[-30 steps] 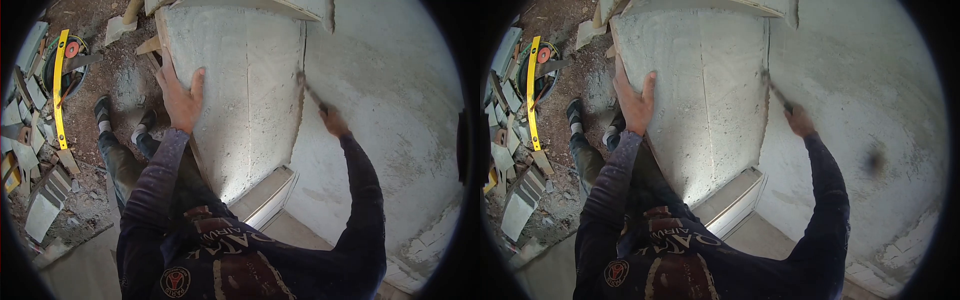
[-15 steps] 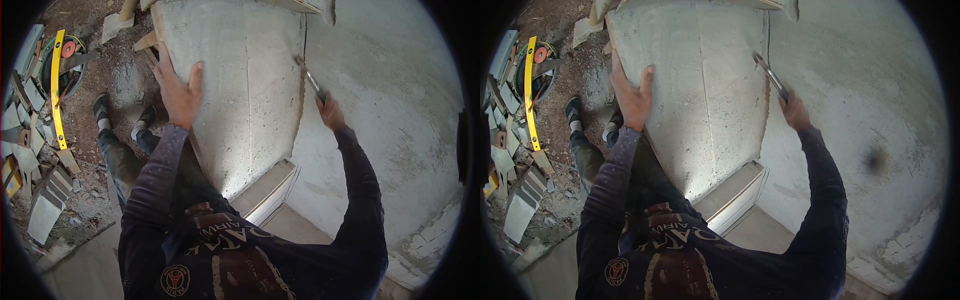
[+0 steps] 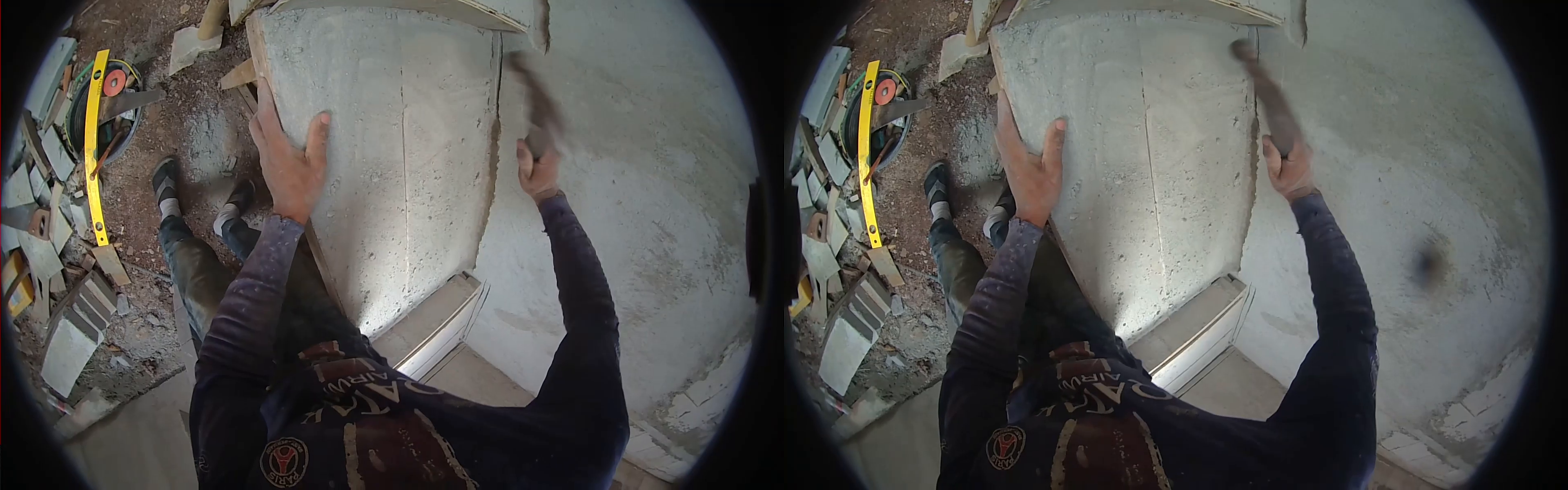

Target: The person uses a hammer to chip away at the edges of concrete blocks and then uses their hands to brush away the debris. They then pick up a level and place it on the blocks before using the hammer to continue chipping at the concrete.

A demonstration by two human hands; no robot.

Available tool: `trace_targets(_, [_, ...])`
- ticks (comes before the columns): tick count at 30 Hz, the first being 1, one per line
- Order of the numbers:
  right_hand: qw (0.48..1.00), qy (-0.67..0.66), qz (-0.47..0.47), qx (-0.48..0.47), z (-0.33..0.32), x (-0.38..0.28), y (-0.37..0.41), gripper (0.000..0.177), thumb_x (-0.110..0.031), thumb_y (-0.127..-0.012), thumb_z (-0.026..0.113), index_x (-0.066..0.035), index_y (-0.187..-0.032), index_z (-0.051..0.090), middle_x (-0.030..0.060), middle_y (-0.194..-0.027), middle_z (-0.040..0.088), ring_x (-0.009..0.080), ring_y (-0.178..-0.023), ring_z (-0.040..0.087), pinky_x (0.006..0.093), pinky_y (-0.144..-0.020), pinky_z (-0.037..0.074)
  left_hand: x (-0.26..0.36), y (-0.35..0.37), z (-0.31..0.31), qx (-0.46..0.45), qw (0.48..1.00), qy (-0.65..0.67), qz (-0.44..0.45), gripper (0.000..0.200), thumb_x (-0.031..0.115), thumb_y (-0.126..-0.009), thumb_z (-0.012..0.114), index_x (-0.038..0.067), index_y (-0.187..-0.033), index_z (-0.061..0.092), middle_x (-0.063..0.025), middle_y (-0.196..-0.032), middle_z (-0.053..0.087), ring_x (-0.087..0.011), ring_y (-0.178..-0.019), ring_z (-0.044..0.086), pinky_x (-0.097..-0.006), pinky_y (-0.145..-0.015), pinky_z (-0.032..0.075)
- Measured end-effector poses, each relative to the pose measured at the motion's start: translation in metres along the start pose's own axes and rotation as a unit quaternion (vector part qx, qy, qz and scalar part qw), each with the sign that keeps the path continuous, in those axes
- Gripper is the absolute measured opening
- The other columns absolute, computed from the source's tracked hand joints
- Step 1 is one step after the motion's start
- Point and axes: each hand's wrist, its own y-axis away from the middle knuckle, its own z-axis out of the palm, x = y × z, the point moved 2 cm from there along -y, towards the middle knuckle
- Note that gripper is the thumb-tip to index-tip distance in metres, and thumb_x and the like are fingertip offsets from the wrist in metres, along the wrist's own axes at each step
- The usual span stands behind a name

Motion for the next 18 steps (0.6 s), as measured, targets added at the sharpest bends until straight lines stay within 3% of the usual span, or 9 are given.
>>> trace_targets(2, [0.946, 0.209, 0.144, -0.202, 0.008, 0.106, 0.072, 0.049, -0.041, -0.1, 0.058, 0.005, -0.118, 0.057, 0.0232, -0.085, 0.067, 0.034, -0.079, 0.067, 0.0402, -0.072, 0.052, -0.003, -0.002, 0.003, 0.012, 1.0, -0.002, -0.011, 0.086, 0.036, -0.094, 0.066, 0.004, -0.157, 0.017, -0.0306, -0.135, 0.042, -0.0452, -0.122, 0.046, -0.05, -0.1, 0.043])
trace_targets(6, [0.863, 0.215, 0.315, -0.331, -0.024, 0.02, 0.051, 0.049, -0.044, -0.1, 0.057, 0.004, -0.11, 0.057, 0.0235, -0.079, 0.065, 0.0341, -0.074, 0.067, 0.0407, -0.068, 0.052, -0.004, 0.0, 0.004, 0.009, 1.0, -0.012, 0.004, 0.086, 0.038, -0.094, 0.065, 0.005, -0.157, 0.016, -0.0304, -0.134, 0.042, -0.0449, -0.121, 0.047, -0.0502, -0.1, 0.044])
trace_targets(9, [0.953, 0.074, 0.221, -0.193, -0.028, -0.066, -0.03, 0.046, -0.043, -0.1, 0.057, 0.002, -0.099, 0.055, 0.0169, -0.065, 0.058, 0.0303, -0.058, 0.061, 0.0391, -0.058, 0.049, -0.003, -0.005, 0.004, 0.028, 0.998, -0.031, 0.04, 0.087, 0.04, -0.095, 0.065, 0.004, -0.157, 0.015, -0.0308, -0.132, 0.041, -0.0446, -0.121, 0.048, -0.0503, -0.1, 0.044])
trace_targets(11, [0.963, 0.057, 0.203, -0.166, -0.039, -0.107, -0.059, 0.045, -0.043, -0.1, 0.057, 0.001, -0.097, 0.054, 0.0137, -0.061, 0.056, 0.029, -0.053, 0.058, 0.0385, -0.055, 0.048, 0.004, -0.004, 0.0, 0.004, 1.0, 0.016, -0.017, 0.084, 0.037, -0.096, 0.065, -0.007, -0.152, 0.021, -0.0309, -0.144, 0.037, -0.0419, -0.13, 0.041, -0.0486, -0.111, 0.031])
trace_targets(13, [0.998, -0.056, 0.038, 0.003, -0.045, -0.126, -0.085, 0.042, -0.043, -0.102, 0.055, -0.001, -0.094, 0.054, 0.0089, -0.067, 0.055, 0.0156, -0.061, 0.053, 0.034, -0.058, 0.046, 0.001, -0.005, 0.001, 0.009, 1.0, 0.009, -0.009, 0.084, 0.037, -0.096, 0.065, -0.006, -0.152, 0.021, -0.0313, -0.144, 0.037, -0.0424, -0.131, 0.04, -0.0485, -0.111, 0.031])
trace_targets(14, [0.998, -0.056, 0.032, 0.001, -0.036, -0.105, -0.077, 0.042, -0.043, -0.102, 0.055, -0.001, -0.094, 0.054, 0.0089, -0.067, 0.055, 0.0156, -0.061, 0.053, 0.034, -0.058, 0.046, -0.001, -0.004, 0.002, 0.007, 1.0, 0.003, -0.004, 0.084, 0.037, -0.095, 0.065, -0.006, -0.153, 0.021, -0.0316, -0.145, 0.037, -0.043, -0.131, 0.04, -0.0484, -0.111, 0.031])
trace_targets(16, [0.994, 0.004, -0.109, 0.016, -0.009, -0.023, -0.027, 0.044, -0.042, -0.1, 0.056, 0.002, -0.104, 0.055, 0.0154, -0.077, 0.063, 0.0266, -0.068, 0.061, 0.0377, -0.065, 0.049, -0.004, -0.003, 0.003, 0.015, 1.0, -0.004, -0.009, 0.086, 0.036, -0.094, 0.066, -0.001, -0.155, 0.018, -0.031, -0.138, 0.039, -0.0446, -0.125, 0.044, -0.0494, -0.105, 0.038])
trace_targets(17, [0.986, 0.099, 0.063, -0.117, -0.006, 0.016, 0.011, 0.044, -0.04, -0.1, 0.056, 0.003, -0.112, 0.056, 0.022, -0.092, 0.064, 0.0349, -0.082, 0.063, 0.0401, -0.072, 0.05, -0.004, -0.002, 0.003, 0.01, 1.0, -0.009, -0.009, 0.088, 0.036, -0.093, 0.067, 0.005, -0.157, 0.015, -0.0303, -0.131, 0.041, -0.0462, -0.118, 0.049, -0.0504, -0.099, 0.045])
trace_targets(18, [0.926, 0.187, 0.225, -0.239, -0.008, 0.05, 0.045, 0.046, -0.038, -0.099, 0.056, 0.003, -0.121, 0.057, 0.0286, -0.106, 0.065, 0.0431, -0.095, 0.066, 0.0425, -0.079, 0.05, -0.002, -0.004, 0.002, 0.018, 1.0, -0.008, -0.006, 0.088, 0.036, -0.093, 0.067, 0.005, -0.157, 0.015, -0.0303, -0.131, 0.041, -0.0462, -0.118, 0.049, -0.0504, -0.099, 0.045])
